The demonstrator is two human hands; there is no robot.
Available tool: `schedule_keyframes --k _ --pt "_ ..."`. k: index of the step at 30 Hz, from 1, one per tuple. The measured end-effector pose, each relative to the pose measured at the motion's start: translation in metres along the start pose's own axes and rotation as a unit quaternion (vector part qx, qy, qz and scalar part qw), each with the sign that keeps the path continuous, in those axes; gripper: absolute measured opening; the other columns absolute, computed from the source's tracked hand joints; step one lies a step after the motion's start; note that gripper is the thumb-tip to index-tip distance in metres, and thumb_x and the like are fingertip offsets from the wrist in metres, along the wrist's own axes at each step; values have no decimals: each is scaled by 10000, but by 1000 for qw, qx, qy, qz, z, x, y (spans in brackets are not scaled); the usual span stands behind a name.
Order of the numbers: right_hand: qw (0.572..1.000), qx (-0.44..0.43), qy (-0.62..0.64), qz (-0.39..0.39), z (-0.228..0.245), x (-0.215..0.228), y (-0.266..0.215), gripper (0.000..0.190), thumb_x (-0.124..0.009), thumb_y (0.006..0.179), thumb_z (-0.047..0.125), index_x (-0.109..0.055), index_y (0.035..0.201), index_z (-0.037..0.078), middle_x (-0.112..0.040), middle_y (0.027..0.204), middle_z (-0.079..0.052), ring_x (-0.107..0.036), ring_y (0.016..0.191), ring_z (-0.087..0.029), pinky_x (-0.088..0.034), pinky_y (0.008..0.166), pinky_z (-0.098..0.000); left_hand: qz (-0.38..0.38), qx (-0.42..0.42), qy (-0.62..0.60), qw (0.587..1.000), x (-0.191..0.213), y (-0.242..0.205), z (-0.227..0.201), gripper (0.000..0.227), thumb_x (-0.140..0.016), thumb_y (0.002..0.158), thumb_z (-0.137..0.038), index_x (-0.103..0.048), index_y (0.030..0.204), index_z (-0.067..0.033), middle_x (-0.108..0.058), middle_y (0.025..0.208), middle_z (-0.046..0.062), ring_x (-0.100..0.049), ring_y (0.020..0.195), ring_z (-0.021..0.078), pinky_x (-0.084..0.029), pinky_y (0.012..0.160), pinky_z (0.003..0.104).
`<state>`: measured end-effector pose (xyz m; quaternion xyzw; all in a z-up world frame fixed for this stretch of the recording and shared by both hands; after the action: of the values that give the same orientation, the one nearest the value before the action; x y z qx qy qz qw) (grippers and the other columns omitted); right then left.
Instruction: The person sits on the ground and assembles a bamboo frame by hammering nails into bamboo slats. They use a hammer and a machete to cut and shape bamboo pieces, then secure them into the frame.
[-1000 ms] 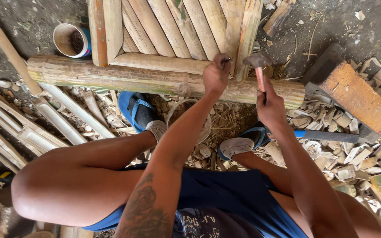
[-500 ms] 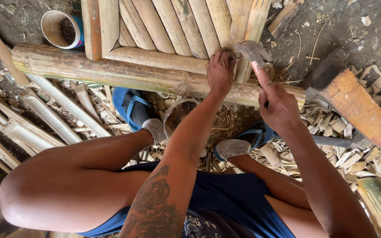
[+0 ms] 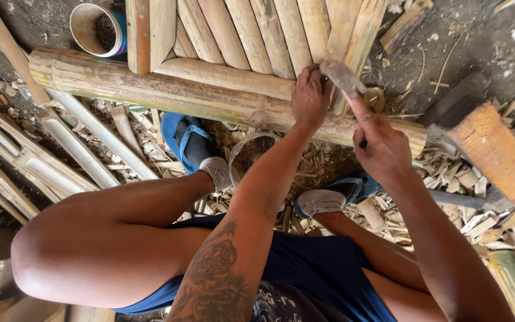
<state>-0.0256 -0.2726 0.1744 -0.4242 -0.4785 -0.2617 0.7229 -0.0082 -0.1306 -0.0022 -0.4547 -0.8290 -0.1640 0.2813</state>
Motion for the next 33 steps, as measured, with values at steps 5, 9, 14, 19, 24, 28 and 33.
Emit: schedule_keyframes --k 5,9,14,19,24,28,33 --pt "974 136 53 -171 4 19 -7 784 -643 1008 31 -296 1678 247 -681 942 -149 -674 709 -305 -589 636 -455 18 4 -25 1000 5 3 -9 238 -687 915 -348 -716 1079 -178 -619 1259 -45 -583 1182 199 -448 979 416" --pt "977 134 58 -158 3 17 -6 794 -647 996 16 -295 1678 219 -673 929 -149 -674 705 -298 -601 647 -448 16 -5 -9 1000 6 2 -10 270 -697 915 -352 -700 1111 -166 -601 1290 -36 -569 1203 209 -445 991 417" --pt "998 67 -15 -14 -1 -1 10 924 -708 876 45 -263 1659 249 -706 929 -147 -691 637 -284 -606 566 -428 19 -26 37 999 2 3 -6 443 -714 844 -316 -646 1217 -87 -575 1351 -8 -546 1222 231 -440 971 413" --pt "998 52 -30 -12 -7 -8 7 915 -702 918 69 -223 1673 263 -719 966 -151 -694 611 -275 -601 549 -407 20 -18 13 1000 -13 1 4 395 -737 861 -309 -658 1184 -98 -615 1302 -10 -569 1150 233 -448 962 416" --pt "993 56 18 -104 -15 -2 -1 721 -641 1057 56 -304 1682 182 -711 1001 -188 -689 642 -286 -608 606 -409 -8 31 -103 994 -17 9 15 210 -746 961 -323 -622 1022 -166 -700 1056 -79 -663 921 163 -539 943 337" --pt "966 114 97 -210 -15 4 -7 674 -615 1029 20 -406 1652 170 -716 1160 -209 -721 840 -351 -608 716 -439 -8 19 -87 996 -2 2 8 224 -769 926 -352 -669 1042 -189 -732 1019 -84 -677 1008 186 -497 965 396" --pt "975 102 78 -182 -18 2 -9 640 -645 1006 29 -459 1610 130 -703 1032 -200 -708 787 -359 -605 703 -465 -30 -46 -19 998 21 5 -13 205 -761 869 -345 -690 990 -195 -690 1249 -82 -557 1291 178 -358 1110 433"
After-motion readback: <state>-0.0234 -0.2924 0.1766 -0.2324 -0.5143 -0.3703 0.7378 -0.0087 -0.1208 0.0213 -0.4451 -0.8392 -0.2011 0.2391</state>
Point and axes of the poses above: each hand's wrist, its own y-axis towards the middle knuckle, its own x-axis out of the back of the hand, z = x × y, the point moved 4 cm from there along y, towards the middle knuckle
